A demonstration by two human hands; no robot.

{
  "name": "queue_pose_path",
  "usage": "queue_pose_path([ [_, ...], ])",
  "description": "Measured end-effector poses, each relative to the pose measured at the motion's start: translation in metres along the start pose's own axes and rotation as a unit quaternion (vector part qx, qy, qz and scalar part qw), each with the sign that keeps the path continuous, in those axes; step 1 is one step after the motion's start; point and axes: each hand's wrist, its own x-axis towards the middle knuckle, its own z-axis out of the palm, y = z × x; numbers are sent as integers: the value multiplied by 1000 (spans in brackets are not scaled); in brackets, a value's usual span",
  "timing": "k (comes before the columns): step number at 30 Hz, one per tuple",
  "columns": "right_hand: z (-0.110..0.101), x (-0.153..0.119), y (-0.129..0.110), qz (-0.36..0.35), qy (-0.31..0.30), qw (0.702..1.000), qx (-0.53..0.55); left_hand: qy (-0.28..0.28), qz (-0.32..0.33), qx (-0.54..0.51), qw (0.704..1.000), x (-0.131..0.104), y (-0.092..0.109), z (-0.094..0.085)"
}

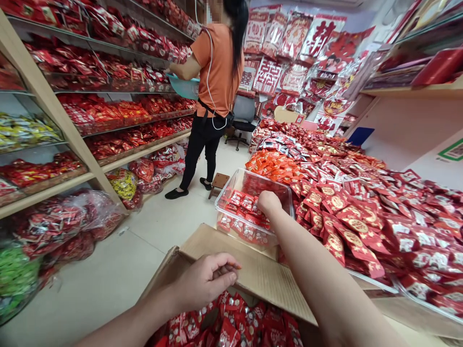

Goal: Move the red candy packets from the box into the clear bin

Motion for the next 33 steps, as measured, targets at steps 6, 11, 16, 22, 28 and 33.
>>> queue_pose_path([
  [6, -12, -3, -8, -7, -60, 997, -37, -4, 1, 1, 1000, 0, 0, 0],
  [11, -39, -24, -11, -27, -8, 1000, 1, -33, -5, -12, 999, -3, 5, -4],
  [16, -72, -139, -4, -185, 80, 943, 266, -205, 27, 151, 967, -9, 3, -2],
  [22, 18, -272, 9, -296, -259, 879, 270, -294, -33, 399, 868, -25, -32, 37],
  [28, 156, -289, 11, -177, -180, 968, -4, -329, -75, 467, 818, -40, -59, 72],
  [33, 156, -293, -1, -236, -248, 940, -4, -297, -56, 504, 809, -35, -64, 82],
])
